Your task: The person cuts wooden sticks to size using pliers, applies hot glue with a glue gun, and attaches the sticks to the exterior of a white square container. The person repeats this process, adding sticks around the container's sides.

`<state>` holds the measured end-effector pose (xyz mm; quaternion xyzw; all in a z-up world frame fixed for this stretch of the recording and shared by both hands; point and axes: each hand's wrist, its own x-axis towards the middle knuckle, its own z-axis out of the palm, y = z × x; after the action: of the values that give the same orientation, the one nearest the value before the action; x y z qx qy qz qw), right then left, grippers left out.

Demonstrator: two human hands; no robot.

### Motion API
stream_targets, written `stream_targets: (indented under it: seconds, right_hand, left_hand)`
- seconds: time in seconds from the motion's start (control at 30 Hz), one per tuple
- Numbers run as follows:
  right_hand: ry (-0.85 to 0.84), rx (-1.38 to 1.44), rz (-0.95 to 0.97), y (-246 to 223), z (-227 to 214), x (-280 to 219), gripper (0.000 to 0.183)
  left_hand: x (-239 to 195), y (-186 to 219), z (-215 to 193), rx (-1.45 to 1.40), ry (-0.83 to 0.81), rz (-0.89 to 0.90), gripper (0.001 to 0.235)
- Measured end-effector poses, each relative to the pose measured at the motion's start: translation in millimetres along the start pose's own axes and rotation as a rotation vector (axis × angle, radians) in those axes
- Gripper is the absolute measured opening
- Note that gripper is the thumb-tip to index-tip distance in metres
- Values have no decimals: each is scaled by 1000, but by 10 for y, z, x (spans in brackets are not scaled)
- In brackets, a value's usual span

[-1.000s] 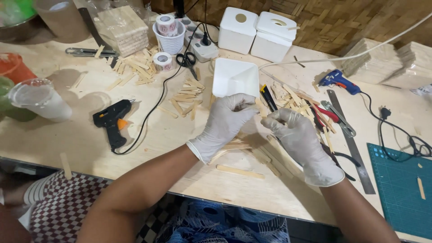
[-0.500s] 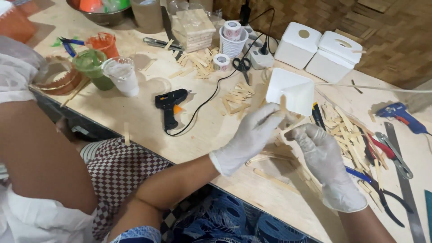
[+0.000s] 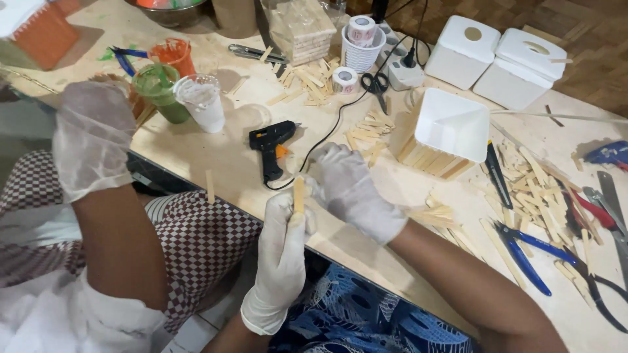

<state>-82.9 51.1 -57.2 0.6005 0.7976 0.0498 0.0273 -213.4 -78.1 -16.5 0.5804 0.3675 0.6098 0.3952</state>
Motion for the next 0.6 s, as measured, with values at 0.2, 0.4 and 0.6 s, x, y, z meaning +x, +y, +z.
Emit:
stream_targets:
  seconds: [0.2,0.4,0.6]
  right_hand:
    - [253,-252,152,-637,108,430,119]
    - [121,43,253,-514,65,520,85]
    - [4,418,416,5,32,510,50]
  left_hand:
    - [-44,-165,-176,23,54,-238,15]
    - [115,-272,-121,-119,104,-170,7]
    - [513,-77,75,-18,24,14,7]
